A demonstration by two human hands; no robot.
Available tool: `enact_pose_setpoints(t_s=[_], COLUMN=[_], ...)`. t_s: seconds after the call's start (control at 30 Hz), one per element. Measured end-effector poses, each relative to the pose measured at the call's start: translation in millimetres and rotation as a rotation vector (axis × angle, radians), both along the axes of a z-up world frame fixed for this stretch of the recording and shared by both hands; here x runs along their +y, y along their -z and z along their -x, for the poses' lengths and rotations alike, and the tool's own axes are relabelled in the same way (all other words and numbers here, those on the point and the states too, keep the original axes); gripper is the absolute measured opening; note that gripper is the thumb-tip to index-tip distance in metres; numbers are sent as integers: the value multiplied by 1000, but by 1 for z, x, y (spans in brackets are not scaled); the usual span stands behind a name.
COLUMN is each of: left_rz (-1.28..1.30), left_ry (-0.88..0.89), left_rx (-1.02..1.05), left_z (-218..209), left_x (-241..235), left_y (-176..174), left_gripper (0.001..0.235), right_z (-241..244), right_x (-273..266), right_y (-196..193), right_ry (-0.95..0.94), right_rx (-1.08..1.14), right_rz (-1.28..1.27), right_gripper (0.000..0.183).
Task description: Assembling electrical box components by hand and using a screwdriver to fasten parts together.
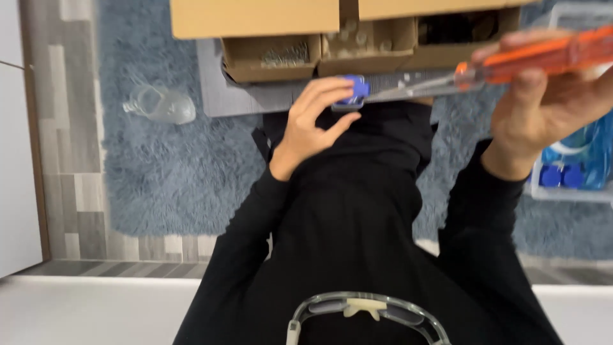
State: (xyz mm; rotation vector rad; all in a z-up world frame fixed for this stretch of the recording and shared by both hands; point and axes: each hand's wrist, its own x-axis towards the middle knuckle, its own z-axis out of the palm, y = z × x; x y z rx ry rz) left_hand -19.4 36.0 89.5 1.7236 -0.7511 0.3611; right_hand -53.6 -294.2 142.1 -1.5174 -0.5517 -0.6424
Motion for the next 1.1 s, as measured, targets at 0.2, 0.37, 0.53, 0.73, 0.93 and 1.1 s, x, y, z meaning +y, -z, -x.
enact_pose_setpoints(t_s=[0.2, 0.37, 0.53, 0.73, 0.93, 1.1], left_rz=[-157, -238, -200, -67, -33, -1], left_ry=[-39, -91, -155, -162, -165, -151], left_rx=[-78, -96, -166, -150, -155, -164], left_z=[-5, -10, -11, -13, -16, -19], left_x=[-9, -15, -21, -26, -29, -30], left_y=[25, 43, 48, 56, 67, 75], left_gripper=[52, 53, 38, 32, 31, 34], right_z=[-9, -8, -9, -12, -12, -24], right_x=[9, 38, 59, 72, 72, 79], right_y=[-25, -41, -44, -54, -75, -68], right_ry=[-83, -128, -118, -78, -56, 129], right_rx=[-77, -36, 18, 54, 36, -76], right_rz=[262, 302, 309, 408, 607, 672], right_gripper=[72, 77, 73, 68, 75, 67])
